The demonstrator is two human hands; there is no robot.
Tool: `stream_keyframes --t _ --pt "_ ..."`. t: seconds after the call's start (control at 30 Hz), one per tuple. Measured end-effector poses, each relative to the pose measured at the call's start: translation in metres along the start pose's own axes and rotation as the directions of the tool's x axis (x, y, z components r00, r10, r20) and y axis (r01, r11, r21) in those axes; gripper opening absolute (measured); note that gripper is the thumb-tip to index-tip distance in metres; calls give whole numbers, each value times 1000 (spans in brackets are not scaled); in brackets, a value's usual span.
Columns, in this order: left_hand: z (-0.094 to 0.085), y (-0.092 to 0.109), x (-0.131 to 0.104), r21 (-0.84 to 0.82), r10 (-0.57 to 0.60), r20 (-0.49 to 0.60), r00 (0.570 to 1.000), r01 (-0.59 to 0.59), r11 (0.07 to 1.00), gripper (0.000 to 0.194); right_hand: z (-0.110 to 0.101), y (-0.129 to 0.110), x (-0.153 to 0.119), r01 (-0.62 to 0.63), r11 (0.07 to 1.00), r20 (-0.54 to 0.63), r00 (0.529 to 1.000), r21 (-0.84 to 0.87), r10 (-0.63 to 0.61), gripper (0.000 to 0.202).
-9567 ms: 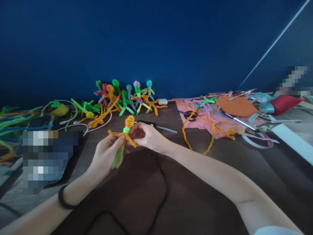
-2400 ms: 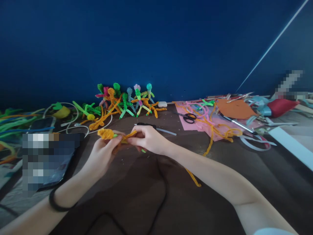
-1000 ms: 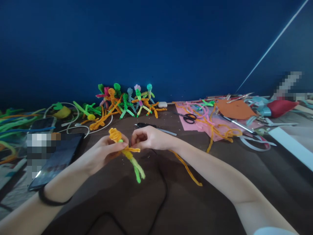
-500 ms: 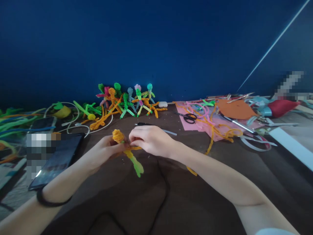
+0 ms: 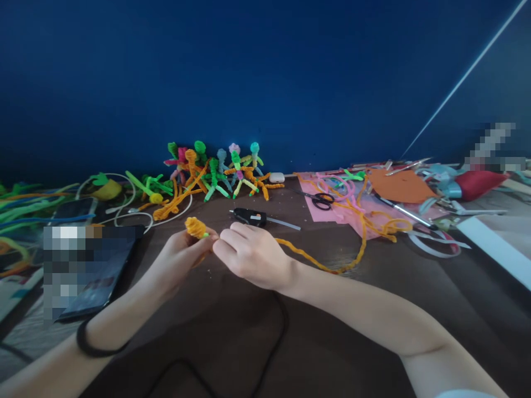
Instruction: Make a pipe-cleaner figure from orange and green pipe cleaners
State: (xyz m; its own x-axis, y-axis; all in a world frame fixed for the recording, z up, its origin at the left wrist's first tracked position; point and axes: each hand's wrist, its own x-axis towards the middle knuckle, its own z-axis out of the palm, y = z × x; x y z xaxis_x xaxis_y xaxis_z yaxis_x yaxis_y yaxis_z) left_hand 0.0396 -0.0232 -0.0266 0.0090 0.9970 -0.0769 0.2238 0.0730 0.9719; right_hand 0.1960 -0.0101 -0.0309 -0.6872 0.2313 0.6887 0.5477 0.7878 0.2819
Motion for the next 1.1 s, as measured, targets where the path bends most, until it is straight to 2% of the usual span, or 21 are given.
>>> stream_keyframes --t 0.17,0.23,0.3,0.4,0.47,0.53,0.6,0.63,0.7,0.77,0.93,1.0,1.1 --pt "-1 1 -2 -294 -61 -18 998 53 954 15 6 -4 -5 -46 995 -59 997 90 52 19" --pt "-3 1 -2 -411 -79 -29 996 60 910 14 7 -4 -4 -79 977 -60 994 197 93 15" --pt "-6 2 -1 -489 -86 -23 996 64 870 13 7 -3 -2 -138 919 -71 982 369 176 15" --pt "-10 2 1 -527 -98 -7 995 80 846 13 5 -1 2 -259 726 -13 938 637 346 14" --pt "-12 4 2 -521 -118 -16 993 92 849 14 3 0 5 -370 562 100 886 740 452 10" --pt "-14 6 2 -513 -128 -18 992 101 852 14 2 2 8 -481 376 246 815 792 525 5" --pt "-15 9 1 -497 -126 3 992 111 860 14 2 5 11 -553 172 401 753 815 522 8" --pt "-16 10 0 -482 -120 21 993 115 868 14 2 8 12 -573 86 467 737 815 489 10" --pt "-18 12 -2 -427 -101 74 992 123 896 14 2 13 13 -604 -17 557 723 797 408 16" --pt "-20 14 -4 -348 -74 136 988 118 930 13 1 20 13 -640 -20 603 713 768 358 19" --pt "-21 19 -8 -88 -17 246 969 40 995 13 -4 31 12 -693 90 649 707 716 279 9" --pt "-20 20 -8 2 3 252 968 -4 1000 13 -6 33 12 -675 214 615 734 706 288 8" --pt "-18 19 -6 122 22 219 976 -49 991 16 -9 33 13 -603 450 517 797 659 311 6"
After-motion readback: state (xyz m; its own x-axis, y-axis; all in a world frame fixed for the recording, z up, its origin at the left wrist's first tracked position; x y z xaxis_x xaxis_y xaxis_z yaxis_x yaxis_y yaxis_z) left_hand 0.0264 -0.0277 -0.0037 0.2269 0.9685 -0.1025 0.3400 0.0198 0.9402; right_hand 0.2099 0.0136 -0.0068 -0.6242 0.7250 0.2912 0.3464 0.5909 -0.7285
